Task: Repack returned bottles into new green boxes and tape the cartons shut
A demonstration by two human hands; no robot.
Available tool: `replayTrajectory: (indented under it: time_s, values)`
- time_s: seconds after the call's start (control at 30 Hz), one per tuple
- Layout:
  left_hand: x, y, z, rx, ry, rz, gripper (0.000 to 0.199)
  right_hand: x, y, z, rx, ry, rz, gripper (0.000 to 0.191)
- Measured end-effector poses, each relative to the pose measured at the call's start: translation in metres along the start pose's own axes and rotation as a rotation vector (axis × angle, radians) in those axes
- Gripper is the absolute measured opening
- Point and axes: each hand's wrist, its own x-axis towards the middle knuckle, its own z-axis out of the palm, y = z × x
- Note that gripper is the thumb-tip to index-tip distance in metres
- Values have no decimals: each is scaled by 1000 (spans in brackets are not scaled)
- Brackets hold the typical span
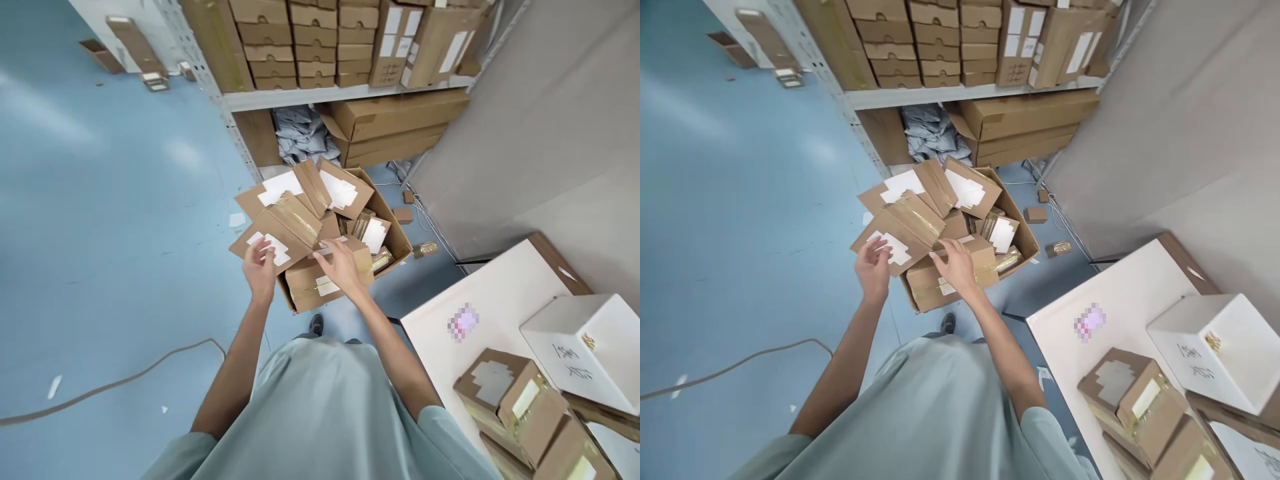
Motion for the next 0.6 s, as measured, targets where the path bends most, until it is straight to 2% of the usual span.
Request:
replayTrajectory:
  time_s: [0.07, 0.13, 0.23, 0.3, 0.4, 0.47, 0.6]
  values:
    - [27, -15, -23, 83, 187, -76, 67, 29, -19, 24, -12, -43, -28, 40]
    - [48, -28, -39, 138, 280, -234, 79, 50, -31, 43, -23, -86, -38, 40]
    - [70, -40, -50, 119, 209, -478, 75, 67, -37, 57, -26, -136, -34, 42]
    - [79, -41, -52, 117, 179, -546, 63, 71, -38, 59, -29, -159, -24, 46]
    - [84, -31, -56, 117, 218, -502, 57, 66, -40, 50, -24, -143, 4, 53]
    - [82, -14, -58, 59, 232, -393, 57, 58, -43, 35, -10, -81, 50, 57]
    - [69, 46, -54, -41, 231, -133, 47, 30, -48, -11, 54, 110, 187, 62]
